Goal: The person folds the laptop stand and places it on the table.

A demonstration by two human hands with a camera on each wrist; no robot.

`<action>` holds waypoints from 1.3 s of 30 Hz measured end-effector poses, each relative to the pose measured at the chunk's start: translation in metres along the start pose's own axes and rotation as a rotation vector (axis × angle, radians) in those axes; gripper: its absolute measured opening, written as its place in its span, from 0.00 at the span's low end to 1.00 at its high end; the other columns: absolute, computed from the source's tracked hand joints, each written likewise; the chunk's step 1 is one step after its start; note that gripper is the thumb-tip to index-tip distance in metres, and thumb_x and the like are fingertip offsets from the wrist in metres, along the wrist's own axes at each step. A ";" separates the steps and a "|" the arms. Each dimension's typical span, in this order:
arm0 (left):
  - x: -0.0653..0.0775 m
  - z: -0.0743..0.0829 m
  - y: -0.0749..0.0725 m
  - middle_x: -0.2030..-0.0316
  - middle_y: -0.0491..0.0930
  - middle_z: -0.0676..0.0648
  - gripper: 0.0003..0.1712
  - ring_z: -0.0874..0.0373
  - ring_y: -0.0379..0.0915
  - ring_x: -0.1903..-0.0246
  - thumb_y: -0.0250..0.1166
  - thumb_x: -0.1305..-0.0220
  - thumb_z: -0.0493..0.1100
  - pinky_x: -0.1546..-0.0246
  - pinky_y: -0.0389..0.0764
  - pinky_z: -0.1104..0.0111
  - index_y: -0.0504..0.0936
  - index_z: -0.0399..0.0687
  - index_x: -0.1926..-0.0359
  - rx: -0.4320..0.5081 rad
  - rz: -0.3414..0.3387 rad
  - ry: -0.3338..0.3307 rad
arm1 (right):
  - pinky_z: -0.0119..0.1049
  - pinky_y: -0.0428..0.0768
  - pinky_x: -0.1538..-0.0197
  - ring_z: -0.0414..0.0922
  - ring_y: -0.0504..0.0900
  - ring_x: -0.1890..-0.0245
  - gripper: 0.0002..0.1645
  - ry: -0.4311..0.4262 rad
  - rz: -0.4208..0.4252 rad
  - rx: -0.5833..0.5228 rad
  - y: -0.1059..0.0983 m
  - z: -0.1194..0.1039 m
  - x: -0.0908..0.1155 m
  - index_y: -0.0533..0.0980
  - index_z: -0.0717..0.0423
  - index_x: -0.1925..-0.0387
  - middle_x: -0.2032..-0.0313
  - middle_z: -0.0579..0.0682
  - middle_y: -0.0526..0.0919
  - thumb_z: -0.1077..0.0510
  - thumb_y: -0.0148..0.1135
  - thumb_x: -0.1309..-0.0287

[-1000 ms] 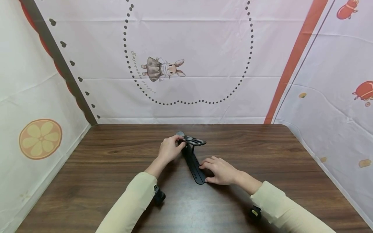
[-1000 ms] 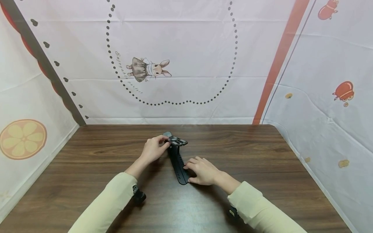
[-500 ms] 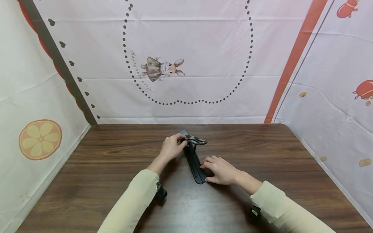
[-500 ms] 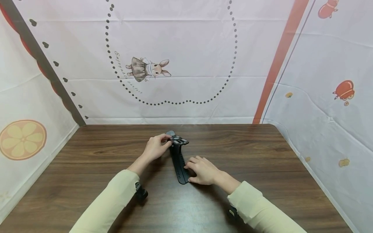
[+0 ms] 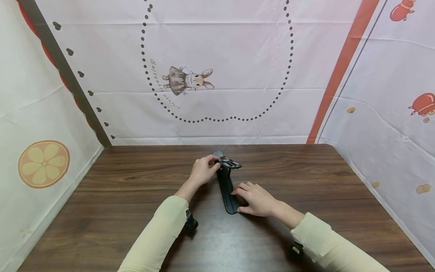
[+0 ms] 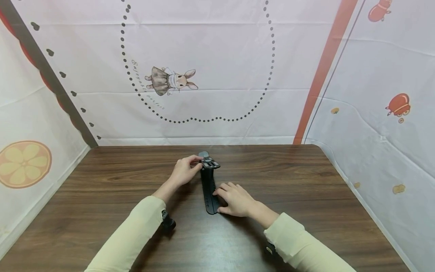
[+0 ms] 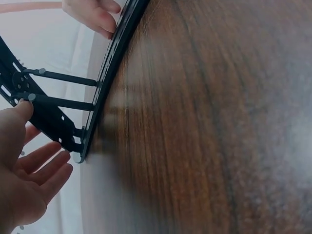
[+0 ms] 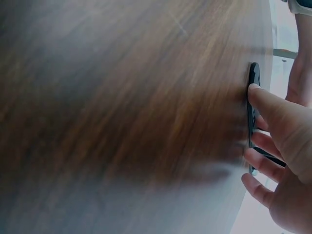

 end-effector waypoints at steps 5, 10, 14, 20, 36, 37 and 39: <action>-0.002 -0.002 0.001 0.54 0.81 0.46 0.13 0.53 0.77 0.52 0.60 0.38 0.47 0.51 0.75 0.58 0.80 0.55 0.53 0.024 -0.017 -0.011 | 0.41 0.75 0.59 0.44 0.73 0.54 0.27 0.007 0.004 0.015 0.002 -0.002 -0.003 0.74 0.51 0.50 0.53 0.46 0.74 0.45 0.66 0.50; -0.002 -0.004 0.000 0.54 0.81 0.46 0.13 0.54 0.77 0.52 0.59 0.38 0.46 0.51 0.76 0.58 0.79 0.55 0.51 0.049 -0.029 -0.015 | 0.37 0.73 0.63 0.44 0.73 0.57 0.26 0.006 0.009 0.017 0.003 -0.006 -0.008 0.75 0.52 0.51 0.55 0.46 0.73 0.44 0.65 0.49; -0.003 -0.007 0.000 0.53 0.81 0.47 0.14 0.55 0.77 0.52 0.58 0.37 0.45 0.52 0.76 0.59 0.79 0.56 0.51 0.064 -0.040 -0.014 | 0.34 0.71 0.66 0.43 0.73 0.59 0.26 0.007 0.016 0.026 0.005 -0.009 -0.011 0.75 0.52 0.52 0.56 0.46 0.73 0.43 0.65 0.50; -0.004 -0.011 -0.001 0.53 0.81 0.47 0.15 0.54 0.77 0.53 0.57 0.37 0.45 0.53 0.77 0.60 0.79 0.55 0.50 0.087 -0.057 -0.007 | 0.31 0.67 0.68 0.41 0.70 0.62 0.26 0.020 0.011 0.033 0.007 -0.013 -0.016 0.74 0.51 0.53 0.57 0.46 0.72 0.42 0.65 0.50; -0.003 -0.014 -0.002 0.52 0.80 0.47 0.15 0.54 0.78 0.53 0.56 0.35 0.44 0.54 0.77 0.60 0.78 0.54 0.48 0.093 -0.062 -0.008 | 0.31 0.67 0.68 0.41 0.70 0.63 0.26 0.051 -0.008 0.045 0.011 -0.018 -0.022 0.75 0.52 0.53 0.59 0.46 0.72 0.42 0.65 0.50; -0.003 -0.015 -0.002 0.52 0.80 0.47 0.15 0.53 0.78 0.53 0.56 0.35 0.44 0.53 0.77 0.60 0.78 0.54 0.48 0.099 -0.062 -0.008 | 0.31 0.67 0.68 0.41 0.70 0.63 0.26 0.053 -0.012 0.041 0.011 -0.018 -0.022 0.75 0.51 0.53 0.58 0.46 0.72 0.42 0.65 0.50; -0.003 -0.017 -0.002 0.52 0.80 0.47 0.15 0.54 0.77 0.53 0.56 0.35 0.45 0.53 0.77 0.60 0.78 0.54 0.48 0.107 -0.066 -0.013 | 0.31 0.67 0.68 0.41 0.70 0.63 0.26 0.056 -0.016 0.035 0.012 -0.018 -0.021 0.75 0.51 0.53 0.58 0.46 0.72 0.42 0.64 0.49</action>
Point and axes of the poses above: each hand's wrist, its own x-axis away from the middle knuckle, its own y-axis out of the palm, z = x × y, the point moved 7 cm from there along -x, towards the middle knuckle
